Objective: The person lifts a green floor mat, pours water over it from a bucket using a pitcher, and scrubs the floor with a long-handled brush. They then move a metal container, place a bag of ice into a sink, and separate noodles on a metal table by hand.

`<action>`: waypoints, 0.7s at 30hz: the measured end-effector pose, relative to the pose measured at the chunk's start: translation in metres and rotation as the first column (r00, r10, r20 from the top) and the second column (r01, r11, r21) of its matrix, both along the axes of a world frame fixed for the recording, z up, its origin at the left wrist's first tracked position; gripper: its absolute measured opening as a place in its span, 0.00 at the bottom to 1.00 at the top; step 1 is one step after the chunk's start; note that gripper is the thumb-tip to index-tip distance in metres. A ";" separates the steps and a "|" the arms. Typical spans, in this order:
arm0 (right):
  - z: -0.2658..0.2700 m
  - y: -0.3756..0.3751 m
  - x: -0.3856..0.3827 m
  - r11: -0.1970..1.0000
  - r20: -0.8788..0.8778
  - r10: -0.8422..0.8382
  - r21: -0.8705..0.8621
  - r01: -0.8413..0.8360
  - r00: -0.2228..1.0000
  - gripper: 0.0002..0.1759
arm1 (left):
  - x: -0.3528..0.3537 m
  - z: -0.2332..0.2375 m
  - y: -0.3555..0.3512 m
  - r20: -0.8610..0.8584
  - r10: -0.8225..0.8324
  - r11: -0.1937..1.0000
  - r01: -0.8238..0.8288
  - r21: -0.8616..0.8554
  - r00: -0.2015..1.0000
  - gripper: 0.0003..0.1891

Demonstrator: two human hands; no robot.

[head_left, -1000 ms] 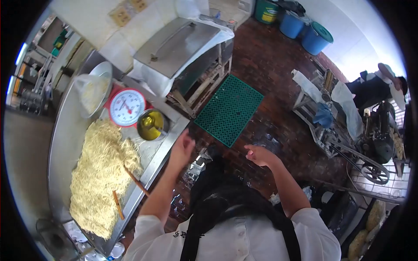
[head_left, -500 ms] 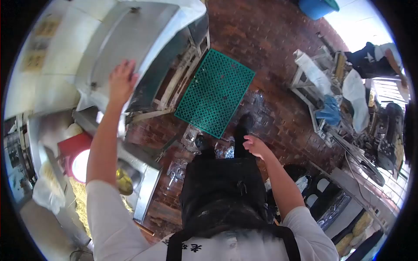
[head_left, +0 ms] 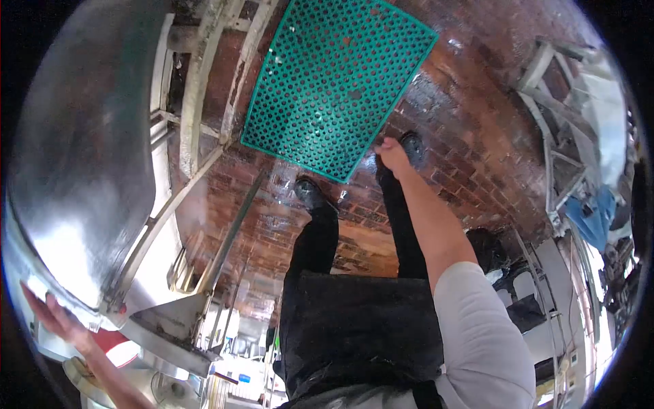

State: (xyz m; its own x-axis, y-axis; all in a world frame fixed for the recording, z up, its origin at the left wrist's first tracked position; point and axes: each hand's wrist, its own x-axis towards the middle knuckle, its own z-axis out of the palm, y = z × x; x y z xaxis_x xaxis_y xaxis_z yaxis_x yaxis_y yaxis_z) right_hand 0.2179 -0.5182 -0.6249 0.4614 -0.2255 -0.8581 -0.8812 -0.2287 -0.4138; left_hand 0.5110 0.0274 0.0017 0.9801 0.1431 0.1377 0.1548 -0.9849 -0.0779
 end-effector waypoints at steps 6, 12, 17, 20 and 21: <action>-0.042 -0.004 0.035 0.980 0.039 -0.181 -0.072 0.184 0.983 0.22 | 0.004 0.021 -0.004 -0.389 -0.789 0.258 0.832 0.491 0.475 0.19; -0.087 0.008 0.050 0.807 -0.037 -0.585 0.065 0.586 0.810 0.30 | -0.018 0.010 -0.022 -0.350 -0.735 0.239 0.706 0.667 0.580 0.19; -0.062 0.019 0.080 0.829 -0.015 -0.546 -0.157 0.537 0.838 0.29 | -0.017 0.034 0.004 -0.359 -0.757 0.196 0.713 0.673 0.546 0.22; -0.132 0.014 0.035 0.798 0.147 -0.548 -0.202 0.567 0.824 0.24 | -0.017 0.029 -0.005 -0.379 -0.762 0.145 0.710 0.690 0.524 0.20; -0.106 0.026 0.048 0.727 0.177 -0.575 -0.337 0.598 0.799 0.21 | -0.017 0.027 -0.009 -0.366 -0.760 0.174 0.711 0.681 0.537 0.19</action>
State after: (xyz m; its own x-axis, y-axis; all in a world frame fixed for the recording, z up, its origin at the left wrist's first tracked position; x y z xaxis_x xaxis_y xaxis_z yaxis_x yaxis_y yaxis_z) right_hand 0.2657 -0.4918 -0.7309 0.1781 -0.7510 -0.6358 -0.8673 0.1854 -0.4619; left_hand 0.4937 0.0181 0.0290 0.5656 -0.8061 -0.1740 -0.5819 -0.2406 -0.7769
